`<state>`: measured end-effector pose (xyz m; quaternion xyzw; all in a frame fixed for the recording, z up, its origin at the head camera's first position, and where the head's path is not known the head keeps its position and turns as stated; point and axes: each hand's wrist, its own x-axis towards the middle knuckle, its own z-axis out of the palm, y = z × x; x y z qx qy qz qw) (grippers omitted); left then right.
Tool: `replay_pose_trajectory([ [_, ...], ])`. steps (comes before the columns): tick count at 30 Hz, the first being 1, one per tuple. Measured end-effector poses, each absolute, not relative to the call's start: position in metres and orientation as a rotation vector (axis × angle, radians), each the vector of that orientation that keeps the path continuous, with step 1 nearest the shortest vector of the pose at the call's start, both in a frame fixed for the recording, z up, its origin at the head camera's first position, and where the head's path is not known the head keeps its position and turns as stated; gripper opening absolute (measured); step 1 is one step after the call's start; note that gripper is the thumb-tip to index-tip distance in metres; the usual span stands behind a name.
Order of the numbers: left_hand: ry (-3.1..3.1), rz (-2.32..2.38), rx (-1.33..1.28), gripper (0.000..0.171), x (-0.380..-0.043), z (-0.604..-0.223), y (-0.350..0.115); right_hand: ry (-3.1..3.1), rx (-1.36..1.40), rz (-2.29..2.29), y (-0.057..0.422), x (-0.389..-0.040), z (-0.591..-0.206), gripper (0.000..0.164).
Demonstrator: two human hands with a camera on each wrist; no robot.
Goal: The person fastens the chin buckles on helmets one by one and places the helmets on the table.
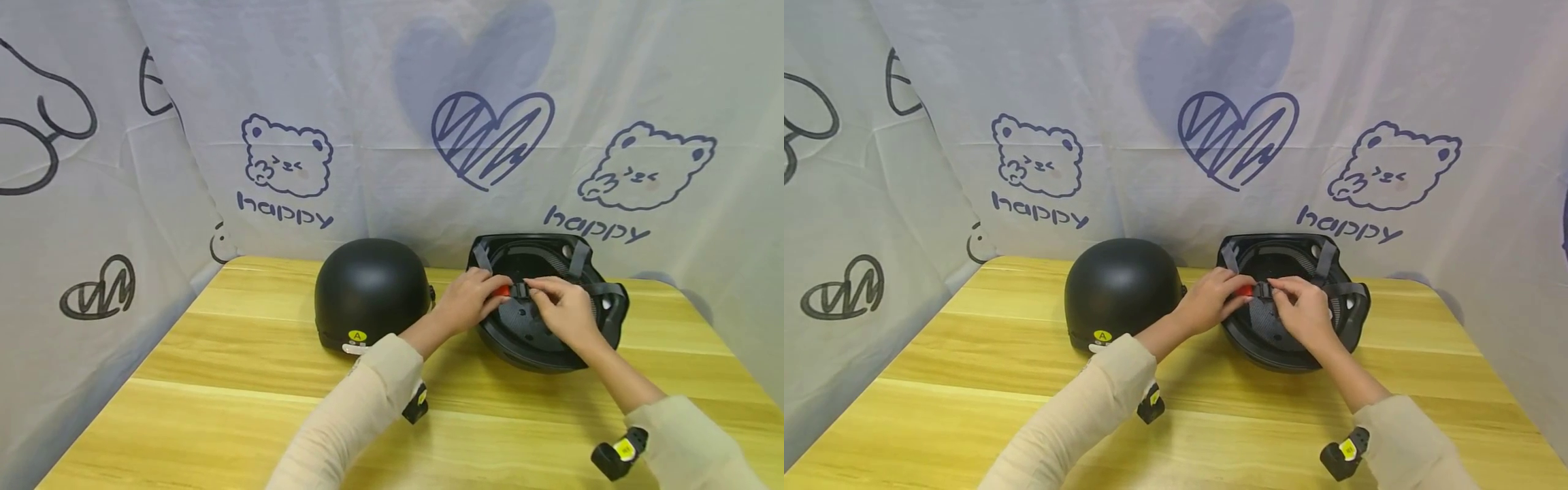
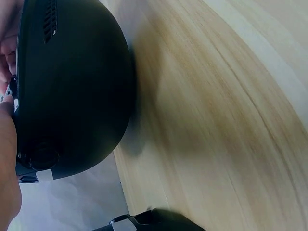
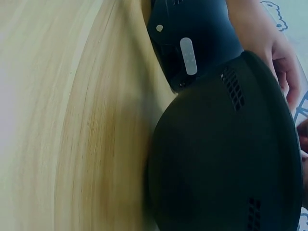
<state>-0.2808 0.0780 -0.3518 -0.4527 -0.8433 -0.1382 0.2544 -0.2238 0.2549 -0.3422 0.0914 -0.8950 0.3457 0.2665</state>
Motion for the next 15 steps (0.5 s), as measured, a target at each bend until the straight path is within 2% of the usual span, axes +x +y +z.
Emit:
replay_pose_trajectory([
  [6,-2.32,-0.377,-1.233,0.031,-0.2821,-0.3521,0.0789,-2.542,0.224,0.958,0.2574,-0.2223,-0.344,0.032],
  [11,-2.41,-0.532,-1.224,0.037,-0.2829,-0.3486,0.0786,-2.531,0.208,0.933,0.2571,-0.2244,-0.3444,0.03],
  [15,-2.46,-0.665,-1.199,0.033,-0.2842,-0.3452,0.0776,-2.524,0.246,0.889,0.2575,-0.2245,-0.3434,0.031],
])
